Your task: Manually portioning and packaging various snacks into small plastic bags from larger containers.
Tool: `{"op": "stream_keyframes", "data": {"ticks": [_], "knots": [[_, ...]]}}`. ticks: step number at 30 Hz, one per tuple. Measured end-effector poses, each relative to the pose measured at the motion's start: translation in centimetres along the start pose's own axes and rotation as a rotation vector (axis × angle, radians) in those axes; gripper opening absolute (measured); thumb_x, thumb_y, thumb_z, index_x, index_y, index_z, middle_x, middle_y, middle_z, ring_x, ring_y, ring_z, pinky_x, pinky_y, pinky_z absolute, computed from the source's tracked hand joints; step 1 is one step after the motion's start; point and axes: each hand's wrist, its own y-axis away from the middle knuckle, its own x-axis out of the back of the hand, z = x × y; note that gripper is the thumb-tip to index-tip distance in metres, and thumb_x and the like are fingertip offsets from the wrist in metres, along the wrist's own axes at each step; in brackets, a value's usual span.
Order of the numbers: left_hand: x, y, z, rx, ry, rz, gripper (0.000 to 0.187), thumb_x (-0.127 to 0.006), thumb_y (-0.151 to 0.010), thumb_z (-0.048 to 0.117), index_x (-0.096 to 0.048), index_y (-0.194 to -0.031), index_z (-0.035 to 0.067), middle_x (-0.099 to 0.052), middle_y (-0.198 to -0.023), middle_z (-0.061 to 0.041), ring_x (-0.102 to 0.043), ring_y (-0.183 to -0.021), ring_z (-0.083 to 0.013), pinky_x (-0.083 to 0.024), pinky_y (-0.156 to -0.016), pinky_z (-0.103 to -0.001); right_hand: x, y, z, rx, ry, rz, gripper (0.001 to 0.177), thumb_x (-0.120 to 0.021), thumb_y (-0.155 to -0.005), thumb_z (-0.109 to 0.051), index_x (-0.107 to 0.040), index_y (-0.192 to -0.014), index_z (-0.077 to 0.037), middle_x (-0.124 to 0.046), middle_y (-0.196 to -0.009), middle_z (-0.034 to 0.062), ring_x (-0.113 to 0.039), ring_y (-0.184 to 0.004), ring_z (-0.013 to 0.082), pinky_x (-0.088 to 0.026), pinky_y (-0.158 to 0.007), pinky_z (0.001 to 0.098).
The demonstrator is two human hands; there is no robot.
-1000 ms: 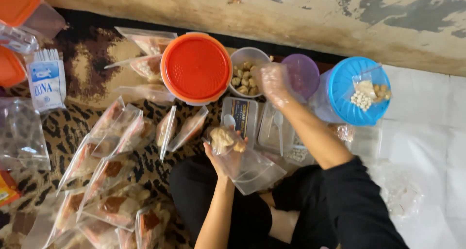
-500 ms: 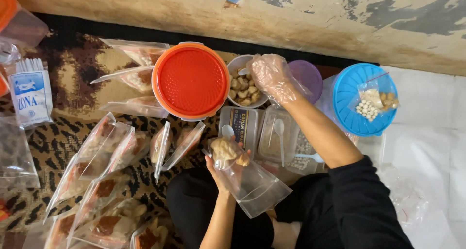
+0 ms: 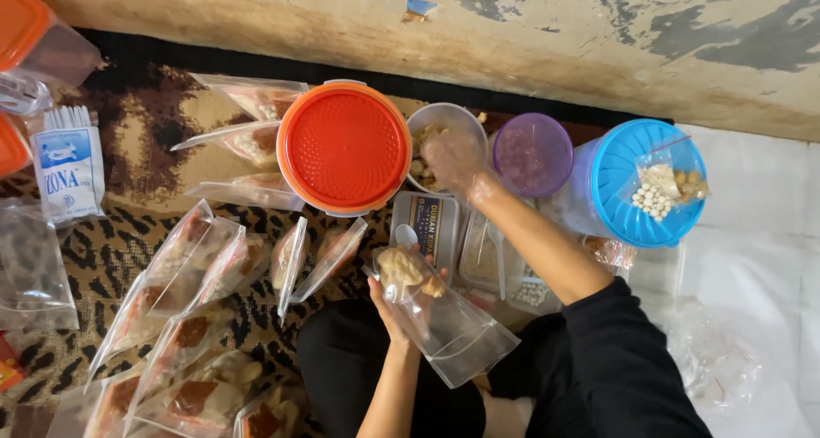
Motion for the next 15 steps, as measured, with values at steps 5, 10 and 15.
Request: {"op": "stream_keyframes", "data": {"ticks": [5,10,15], "knots": [[0.2,-0.4,0.0,0.009,0.019,-0.008,0.087,-0.041,-0.087,0.073,-0.048,-0.148,0.011,-0.051,-0.149,-0.017,-0.059,-0.118,-0.036,-0.042,-0.107,-0.069,5.9,0.3,-0.2,0.162,0.433,0.218,0.028,-0.06,-0.089,-0.019,-0.06,-0.061,-0.019,-0.057,-0.053,-0.0003,-0.059,-0.056,0.0194,-0.042,-0.059,0.0346],[0.4,-0.2,-0.1,0.021,0.034,-0.003,0.09,-0.044,-0.085,0.074,-0.046,-0.149,0.011,-0.05,-0.149,-0.016,-0.058,-0.117,-0.0345,-0.042,-0.106,-0.068,7.6,1.0,-1.5,0.318,1.696,0.224,0.036,-0.055,-0.089,-0.037,-0.049,-0.055,-0.028,-0.05,-0.049,-0.0101,-0.051,-0.05,0.01,-0.04,-0.055,0.022],[0.4,-0.3,0.0,0.028,0.071,0.012,0.088,-0.047,-0.085,0.073,-0.047,-0.147,0.01,-0.049,-0.15,-0.016,-0.058,-0.119,-0.0351,-0.042,-0.107,-0.068,8.1,0.7,-1.6,0.221,0.924,0.021,0.033,-0.054,-0.093,-0.032,-0.056,-0.063,-0.018,-0.054,-0.06,0.0007,-0.058,-0.064,0.0194,-0.046,-0.065,0.0275]]}}
